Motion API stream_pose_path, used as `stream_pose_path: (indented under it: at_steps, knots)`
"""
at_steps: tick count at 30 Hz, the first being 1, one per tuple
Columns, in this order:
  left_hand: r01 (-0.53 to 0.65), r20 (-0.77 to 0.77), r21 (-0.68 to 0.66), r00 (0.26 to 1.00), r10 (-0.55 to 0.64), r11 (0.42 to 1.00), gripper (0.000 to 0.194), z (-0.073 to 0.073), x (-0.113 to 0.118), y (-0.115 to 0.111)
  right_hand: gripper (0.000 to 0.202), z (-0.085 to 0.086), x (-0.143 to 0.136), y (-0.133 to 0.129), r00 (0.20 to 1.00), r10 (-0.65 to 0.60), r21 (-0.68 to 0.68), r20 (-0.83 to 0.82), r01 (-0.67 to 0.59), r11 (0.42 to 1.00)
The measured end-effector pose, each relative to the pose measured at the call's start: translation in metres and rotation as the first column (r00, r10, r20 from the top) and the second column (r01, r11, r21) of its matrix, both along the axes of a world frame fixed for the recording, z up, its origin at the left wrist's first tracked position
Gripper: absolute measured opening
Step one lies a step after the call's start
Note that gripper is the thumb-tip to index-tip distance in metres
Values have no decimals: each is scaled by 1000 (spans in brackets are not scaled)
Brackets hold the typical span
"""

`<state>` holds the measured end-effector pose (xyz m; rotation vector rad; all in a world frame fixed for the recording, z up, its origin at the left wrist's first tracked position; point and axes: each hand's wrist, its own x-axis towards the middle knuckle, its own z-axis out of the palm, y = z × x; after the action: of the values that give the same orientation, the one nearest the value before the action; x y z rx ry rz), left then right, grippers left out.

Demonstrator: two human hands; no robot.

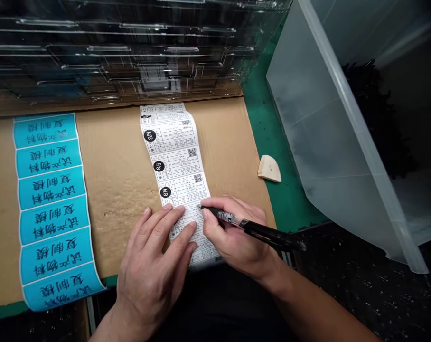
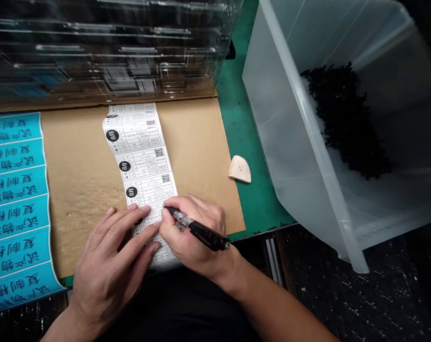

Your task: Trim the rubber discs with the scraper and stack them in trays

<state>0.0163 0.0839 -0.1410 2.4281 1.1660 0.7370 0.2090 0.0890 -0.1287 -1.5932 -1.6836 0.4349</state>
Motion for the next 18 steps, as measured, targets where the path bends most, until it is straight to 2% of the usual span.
stream_pose_path:
  at_steps: [11, 14, 18]
  knots:
    - [-3, 8, 6, 1000, 3, 1000, 31, -1, 0, 0, 10, -2, -1, -2, 1000, 10, 15, 21, -10, 1000]
    - [-9, 7, 9, 1000, 9, 1000, 32, -1, 1, 0, 11, 3, 2, -1, 998, 3, -14, -56, -4, 1000]
    - [-3, -2, -9, 1000, 3, 1000, 32, 3, 1, -1, 12, 10, 8, -2, 971, -92, -111, -222, 69, 991]
